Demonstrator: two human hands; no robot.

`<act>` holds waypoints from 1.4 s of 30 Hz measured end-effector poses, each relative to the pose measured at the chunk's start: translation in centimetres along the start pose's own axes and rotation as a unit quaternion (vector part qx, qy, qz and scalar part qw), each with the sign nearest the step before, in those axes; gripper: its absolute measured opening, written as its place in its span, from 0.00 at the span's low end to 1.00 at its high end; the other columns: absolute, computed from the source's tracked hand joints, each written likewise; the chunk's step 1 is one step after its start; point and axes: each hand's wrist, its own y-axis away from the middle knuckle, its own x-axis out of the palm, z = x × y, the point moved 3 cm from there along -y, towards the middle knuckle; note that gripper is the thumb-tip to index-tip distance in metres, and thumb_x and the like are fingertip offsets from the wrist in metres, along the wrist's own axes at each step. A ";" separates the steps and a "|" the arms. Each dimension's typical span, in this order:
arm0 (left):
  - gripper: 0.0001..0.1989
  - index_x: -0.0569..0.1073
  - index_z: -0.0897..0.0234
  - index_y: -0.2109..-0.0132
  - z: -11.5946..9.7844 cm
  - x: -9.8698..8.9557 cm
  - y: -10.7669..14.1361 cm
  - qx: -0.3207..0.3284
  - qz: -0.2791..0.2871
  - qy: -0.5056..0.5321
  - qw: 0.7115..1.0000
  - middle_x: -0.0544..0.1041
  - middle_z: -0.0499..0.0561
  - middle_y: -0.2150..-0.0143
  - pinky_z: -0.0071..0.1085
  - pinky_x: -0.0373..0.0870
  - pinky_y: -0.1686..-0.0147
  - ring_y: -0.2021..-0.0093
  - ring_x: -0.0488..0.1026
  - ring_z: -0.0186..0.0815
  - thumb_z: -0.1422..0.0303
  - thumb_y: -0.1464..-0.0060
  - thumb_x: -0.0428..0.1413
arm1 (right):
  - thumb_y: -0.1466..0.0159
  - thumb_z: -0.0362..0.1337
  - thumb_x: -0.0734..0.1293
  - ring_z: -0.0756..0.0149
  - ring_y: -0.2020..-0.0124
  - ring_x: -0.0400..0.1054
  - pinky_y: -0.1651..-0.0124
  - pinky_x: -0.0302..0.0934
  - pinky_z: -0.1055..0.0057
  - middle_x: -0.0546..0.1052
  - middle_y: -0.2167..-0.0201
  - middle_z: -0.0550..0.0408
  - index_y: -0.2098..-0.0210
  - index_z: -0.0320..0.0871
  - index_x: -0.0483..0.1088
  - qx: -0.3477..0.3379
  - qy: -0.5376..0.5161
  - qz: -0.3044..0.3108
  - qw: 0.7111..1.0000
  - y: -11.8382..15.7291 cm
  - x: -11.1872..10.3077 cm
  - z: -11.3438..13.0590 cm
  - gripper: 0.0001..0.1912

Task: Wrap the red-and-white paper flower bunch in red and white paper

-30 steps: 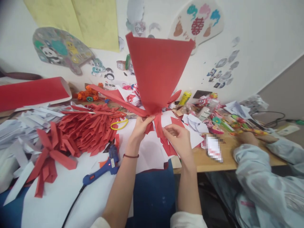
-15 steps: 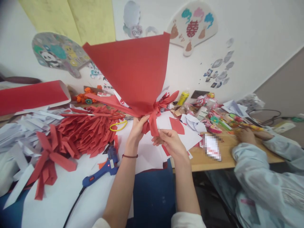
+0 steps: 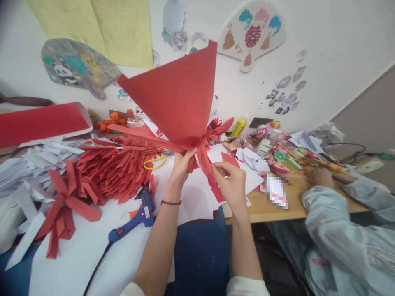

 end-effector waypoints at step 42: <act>0.13 0.76 0.67 0.70 2.0 -1.2 -0.6 0.011 0.039 -0.258 0.965 0.75 0.48 0.72 0.28 0.68 0.65 0.69 0.71 0.34 0.60 0.51 0.64 | 0.31 0.42 0.61 0.56 0.64 0.74 0.56 0.63 0.65 0.81 0.66 0.46 0.60 0.40 0.79 -0.175 0.229 0.015 0.957 -3.0 3.0 -1.2 0.16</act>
